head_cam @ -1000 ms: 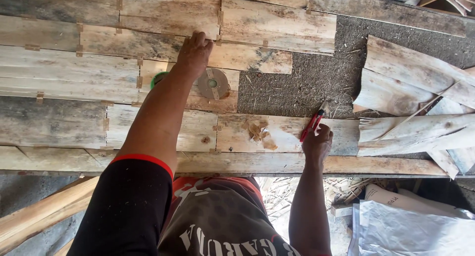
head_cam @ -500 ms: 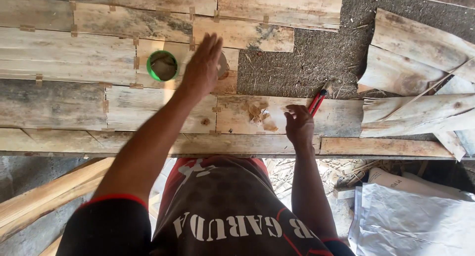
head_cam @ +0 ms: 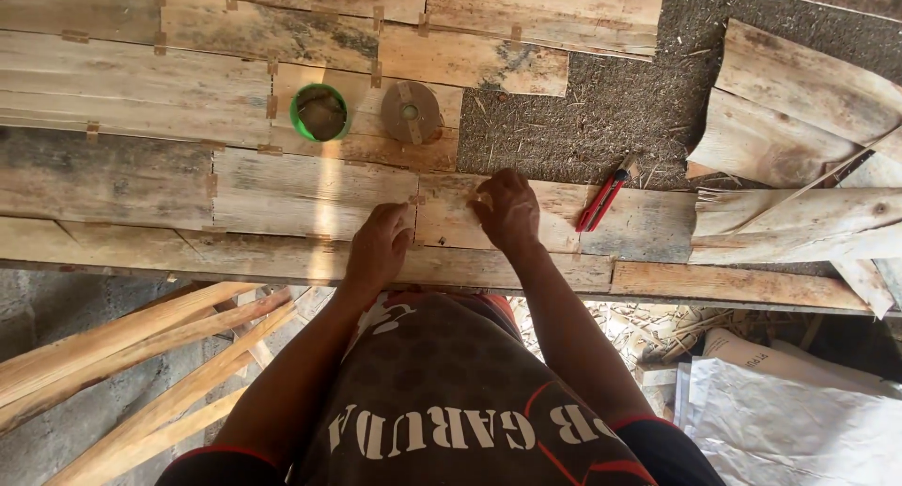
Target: Assembling or repairing thin bamboo panels using tape and a utility knife on the floor of a workshop.
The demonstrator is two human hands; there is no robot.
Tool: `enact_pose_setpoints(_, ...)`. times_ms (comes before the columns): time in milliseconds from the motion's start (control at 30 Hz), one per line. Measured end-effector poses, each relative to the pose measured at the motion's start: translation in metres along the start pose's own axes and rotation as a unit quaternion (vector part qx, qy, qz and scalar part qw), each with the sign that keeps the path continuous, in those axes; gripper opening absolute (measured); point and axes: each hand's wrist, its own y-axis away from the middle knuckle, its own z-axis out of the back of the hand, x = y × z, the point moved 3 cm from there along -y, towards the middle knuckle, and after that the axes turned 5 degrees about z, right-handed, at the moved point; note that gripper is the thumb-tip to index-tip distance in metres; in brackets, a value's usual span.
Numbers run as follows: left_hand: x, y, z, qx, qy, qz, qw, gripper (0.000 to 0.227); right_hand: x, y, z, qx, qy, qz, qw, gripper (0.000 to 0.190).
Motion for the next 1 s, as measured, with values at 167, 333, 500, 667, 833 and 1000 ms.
enact_pose_setpoints(167,0.0,0.012,0.0,-0.034,0.004,-0.009,0.999,0.045,0.01,-0.007,-0.023,0.002,0.082,0.021,0.996,0.02)
enact_pose_setpoints(333,-0.007,0.014,0.0,-0.03,-0.009,0.019,0.999,0.047,0.004,-0.01,-0.035,0.026,0.168,0.015,0.985,0.02)
enact_pose_setpoints(500,-0.001,0.004,-0.012,-0.028,0.108,0.071,0.991,0.039,0.032,-0.008,-0.008,-0.055,-0.04,0.068,0.995,0.01)
enact_pose_setpoints(667,0.024,-0.024,-0.037,-0.003,0.337,0.195,0.921,0.034,0.046,-0.007,-0.021,-0.018,-0.271,-0.016,0.962,0.011)
enact_pose_setpoints(833,0.032,-0.034,-0.031,-0.043,0.458,0.161,0.873,0.019,0.045,-0.011,-0.063,-0.028,-0.385,-0.039,0.922,0.014)
enact_pose_setpoints(1000,0.025,-0.046,0.002,-0.106,0.38,0.163,0.904,0.014,0.075,-0.026,-0.064,-0.042,-0.355,-0.064,0.932,0.017)
